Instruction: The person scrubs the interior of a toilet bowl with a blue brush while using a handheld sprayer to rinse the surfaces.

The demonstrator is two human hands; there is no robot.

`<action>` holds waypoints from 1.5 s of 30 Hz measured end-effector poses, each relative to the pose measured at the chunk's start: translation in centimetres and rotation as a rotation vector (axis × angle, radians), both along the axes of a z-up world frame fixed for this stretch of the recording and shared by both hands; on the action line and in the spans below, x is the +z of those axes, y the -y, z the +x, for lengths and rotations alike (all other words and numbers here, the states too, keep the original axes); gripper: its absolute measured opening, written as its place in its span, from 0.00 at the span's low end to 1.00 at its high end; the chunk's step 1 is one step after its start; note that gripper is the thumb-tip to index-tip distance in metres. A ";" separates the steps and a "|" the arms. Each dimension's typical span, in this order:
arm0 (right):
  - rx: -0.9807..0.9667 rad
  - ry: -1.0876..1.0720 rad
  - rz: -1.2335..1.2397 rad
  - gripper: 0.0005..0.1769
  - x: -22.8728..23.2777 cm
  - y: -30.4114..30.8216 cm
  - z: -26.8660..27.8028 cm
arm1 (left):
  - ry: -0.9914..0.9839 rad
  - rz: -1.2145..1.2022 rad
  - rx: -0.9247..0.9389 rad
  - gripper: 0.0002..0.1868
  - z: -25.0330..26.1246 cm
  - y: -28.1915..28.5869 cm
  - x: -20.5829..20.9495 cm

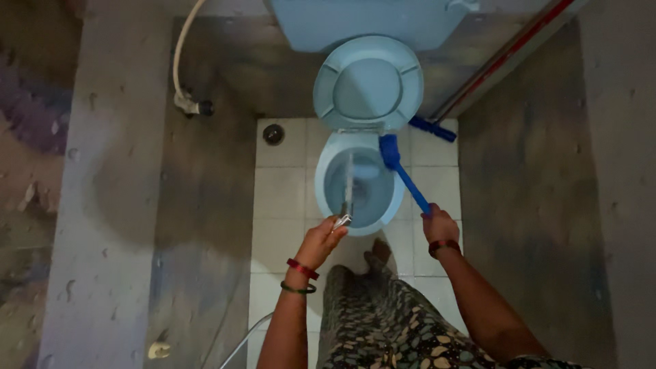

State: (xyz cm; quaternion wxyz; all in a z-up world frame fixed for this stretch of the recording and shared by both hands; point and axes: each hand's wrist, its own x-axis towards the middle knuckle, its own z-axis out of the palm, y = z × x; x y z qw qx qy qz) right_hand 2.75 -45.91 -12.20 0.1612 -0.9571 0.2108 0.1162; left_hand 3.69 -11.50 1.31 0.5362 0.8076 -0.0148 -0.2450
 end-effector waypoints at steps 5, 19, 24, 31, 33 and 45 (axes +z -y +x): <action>-0.076 0.019 0.054 0.22 -0.1 1.5 0.3 | 0.111 -0.006 -0.114 0.25 0.9 1.9 -1.5; -0.233 0.028 0.109 0.23 -2.6 2.6 -6.5 | 0.049 -0.075 -0.360 0.22 -4.1 3.9 -2.6; -0.221 0.081 0.049 0.21 -2.1 1.2 -10.6 | -0.009 -0.005 -0.428 0.20 -7.2 2.3 -1.6; -0.240 0.063 0.055 0.19 -0.8 -2.4 -14.7 | 0.063 0.076 -0.377 0.22 -11.6 -1.7 -1.2; -0.228 0.061 0.070 0.19 -1.2 -3.4 -15.6 | 0.019 0.126 -0.371 0.23 -12.9 -3.4 -1.0; -0.168 0.067 0.250 0.22 -3.0 -8.0 -16.9 | 0.025 0.200 -0.120 0.23 -16.0 -10.3 2.1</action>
